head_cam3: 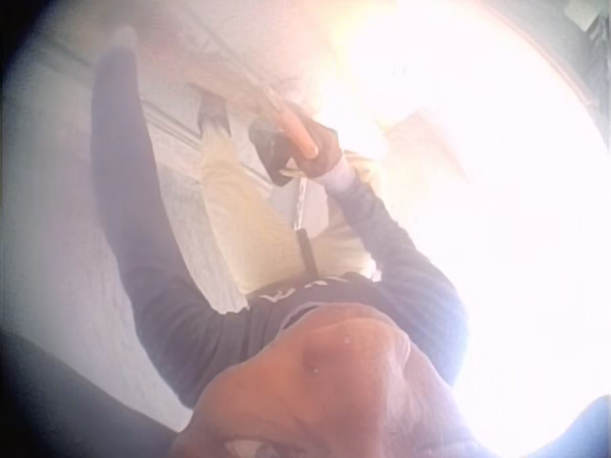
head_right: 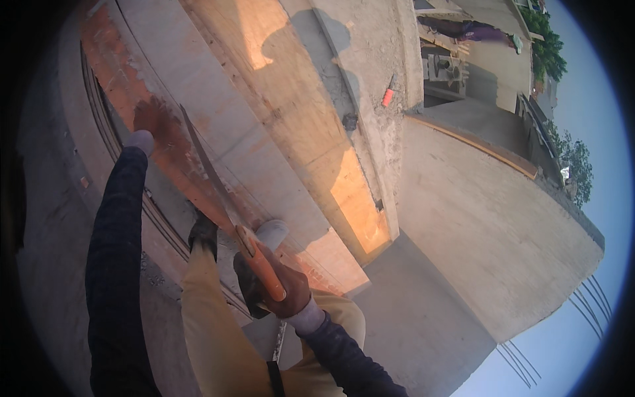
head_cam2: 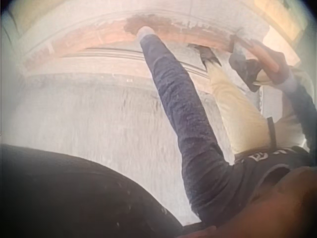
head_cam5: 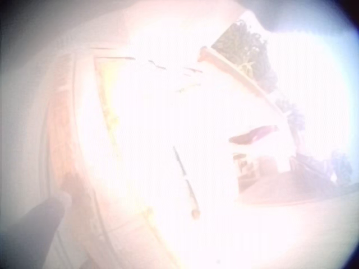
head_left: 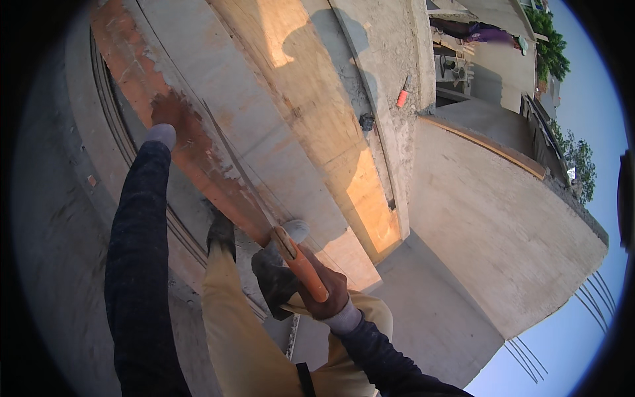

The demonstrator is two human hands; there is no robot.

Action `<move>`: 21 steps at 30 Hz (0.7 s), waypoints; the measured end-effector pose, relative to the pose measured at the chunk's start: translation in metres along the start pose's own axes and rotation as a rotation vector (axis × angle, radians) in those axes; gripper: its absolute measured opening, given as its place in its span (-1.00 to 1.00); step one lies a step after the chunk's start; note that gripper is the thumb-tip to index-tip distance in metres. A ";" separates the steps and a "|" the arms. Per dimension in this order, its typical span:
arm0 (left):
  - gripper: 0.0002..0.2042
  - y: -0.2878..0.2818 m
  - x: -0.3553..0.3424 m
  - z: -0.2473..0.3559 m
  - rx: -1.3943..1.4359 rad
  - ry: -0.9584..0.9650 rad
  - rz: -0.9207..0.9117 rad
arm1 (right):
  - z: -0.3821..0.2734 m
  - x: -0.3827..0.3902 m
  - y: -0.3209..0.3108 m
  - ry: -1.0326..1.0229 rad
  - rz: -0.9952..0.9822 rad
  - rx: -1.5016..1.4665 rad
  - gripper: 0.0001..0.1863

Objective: The person uses a hand saw to cut a wooden plank resting on a concrete surface. They hold the plank steady with one hand while sawing with the other, then briefly reposition the plank before continuing the cut.

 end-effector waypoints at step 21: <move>-0.42 -0.056 0.017 0.047 0.513 -0.168 -0.095 | 0.007 0.004 -0.017 -0.029 -0.036 0.324 -0.41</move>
Point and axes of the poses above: each hand's wrist, its own x-axis away from the middle knuckle, its own y-axis out of the palm, z = x × y, the point moved 8 cm from there along -x, towards the middle knuckle, and after that the axes turned 10 degrees about x, right-handed, at the moved point
